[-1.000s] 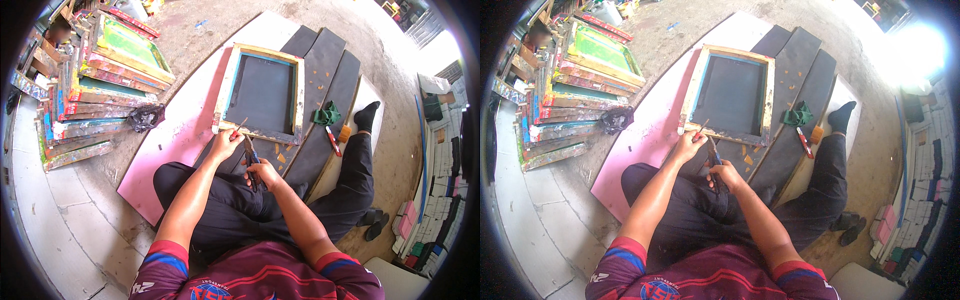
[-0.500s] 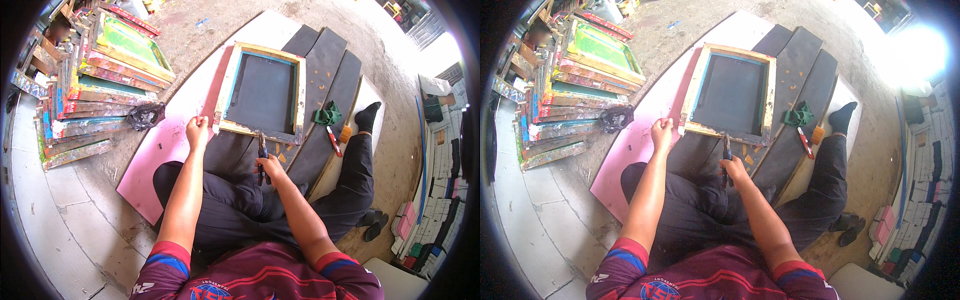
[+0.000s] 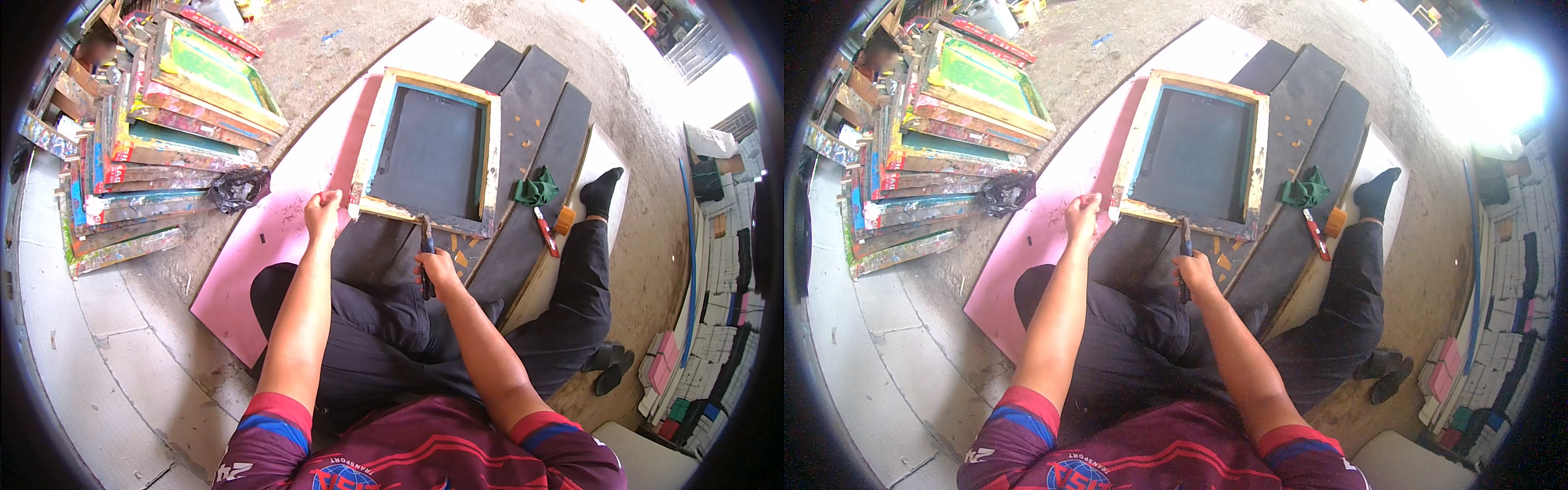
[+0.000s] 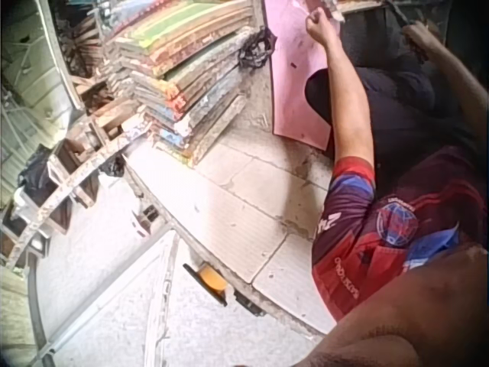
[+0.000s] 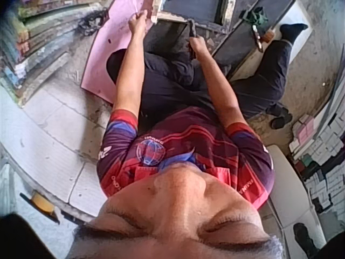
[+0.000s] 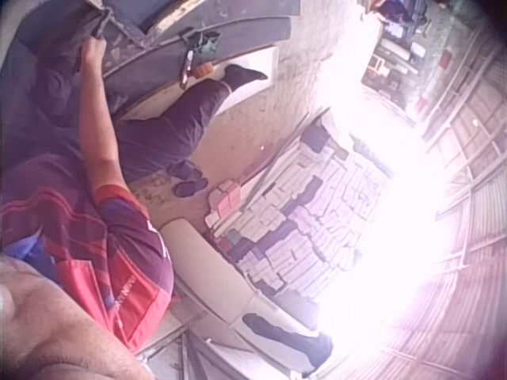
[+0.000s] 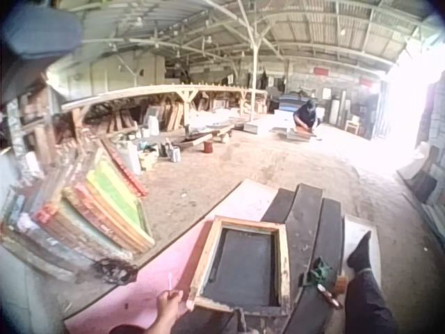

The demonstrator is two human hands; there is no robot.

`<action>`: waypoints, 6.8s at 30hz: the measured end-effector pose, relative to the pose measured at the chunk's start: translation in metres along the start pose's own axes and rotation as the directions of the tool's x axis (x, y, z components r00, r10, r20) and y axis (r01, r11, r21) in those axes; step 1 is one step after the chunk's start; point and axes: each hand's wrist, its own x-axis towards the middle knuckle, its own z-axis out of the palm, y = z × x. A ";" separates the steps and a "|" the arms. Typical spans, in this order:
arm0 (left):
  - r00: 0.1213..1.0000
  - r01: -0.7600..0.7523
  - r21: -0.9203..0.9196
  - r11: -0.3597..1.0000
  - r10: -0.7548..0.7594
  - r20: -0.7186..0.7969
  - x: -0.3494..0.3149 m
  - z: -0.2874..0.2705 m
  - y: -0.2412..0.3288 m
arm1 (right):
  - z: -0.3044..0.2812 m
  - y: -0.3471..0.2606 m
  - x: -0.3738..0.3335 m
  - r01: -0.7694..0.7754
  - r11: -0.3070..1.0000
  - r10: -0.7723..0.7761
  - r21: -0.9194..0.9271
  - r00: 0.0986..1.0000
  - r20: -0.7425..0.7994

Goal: The person sits on the floor and uses a screwdriver and pliers to pry and pull a black screen material away from a wooden frame. They work along the edges to detach the screen from the frame's perimeter.

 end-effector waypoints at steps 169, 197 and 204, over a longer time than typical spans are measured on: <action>0.683 0.640 -0.085 0.764 -0.515 0.518 -0.182 0.161 -0.043 | -0.126 0.001 0.027 0.098 0.972 -0.042 -0.214 0.966 0.255; 0.356 0.933 -0.351 0.076 -0.066 0.932 -0.170 0.158 -0.082 | -0.138 -0.018 0.000 -0.035 0.988 0.081 -0.147 0.945 0.317; 0.353 0.887 -0.175 0.427 -0.384 0.853 -0.186 0.148 -0.049 | -0.146 -0.023 0.013 0.070 0.932 0.054 -0.355 0.943 0.327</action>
